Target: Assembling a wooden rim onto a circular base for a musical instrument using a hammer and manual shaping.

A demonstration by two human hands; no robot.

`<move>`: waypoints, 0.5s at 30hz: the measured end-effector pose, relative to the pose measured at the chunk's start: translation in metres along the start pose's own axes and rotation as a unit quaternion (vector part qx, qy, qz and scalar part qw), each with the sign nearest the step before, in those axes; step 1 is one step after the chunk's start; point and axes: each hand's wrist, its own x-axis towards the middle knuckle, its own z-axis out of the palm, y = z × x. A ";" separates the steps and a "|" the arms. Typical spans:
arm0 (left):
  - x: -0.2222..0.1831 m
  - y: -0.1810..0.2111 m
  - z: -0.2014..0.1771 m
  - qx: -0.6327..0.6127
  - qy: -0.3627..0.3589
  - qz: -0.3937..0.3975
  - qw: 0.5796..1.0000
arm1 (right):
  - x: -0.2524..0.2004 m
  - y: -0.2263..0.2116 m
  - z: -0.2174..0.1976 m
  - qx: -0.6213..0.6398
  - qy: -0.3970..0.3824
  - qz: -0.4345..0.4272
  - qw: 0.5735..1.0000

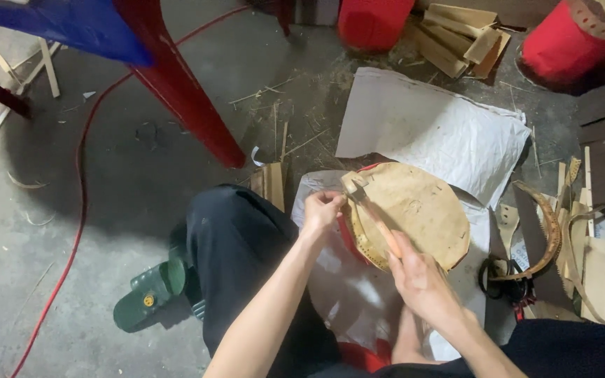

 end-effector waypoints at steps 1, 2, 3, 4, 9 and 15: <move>0.001 0.000 0.000 0.001 0.000 0.000 1.000 | 0.000 0.002 0.001 0.001 0.000 0.000 1.000; 0.002 -0.001 0.001 -0.001 -0.001 0.003 1.000 | -0.001 0.003 0.003 0.013 0.019 -0.009 1.000; 0.003 -0.002 0.001 -0.003 -0.001 0.003 1.000 | -0.001 0.005 0.004 0.025 0.037 -0.017 0.999; 0.003 -0.002 0.001 -0.003 -0.001 0.003 1.000 | -0.001 0.006 0.005 0.025 0.036 -0.017 0.999; 0.008 -0.003 0.002 0.008 0.008 -0.002 1.000 | 0.006 0.011 0.005 -0.057 0.020 -0.014 0.998; -0.002 0.006 0.002 0.009 0.003 -0.011 1.000 | -0.005 0.000 -0.001 0.032 0.033 -0.020 0.999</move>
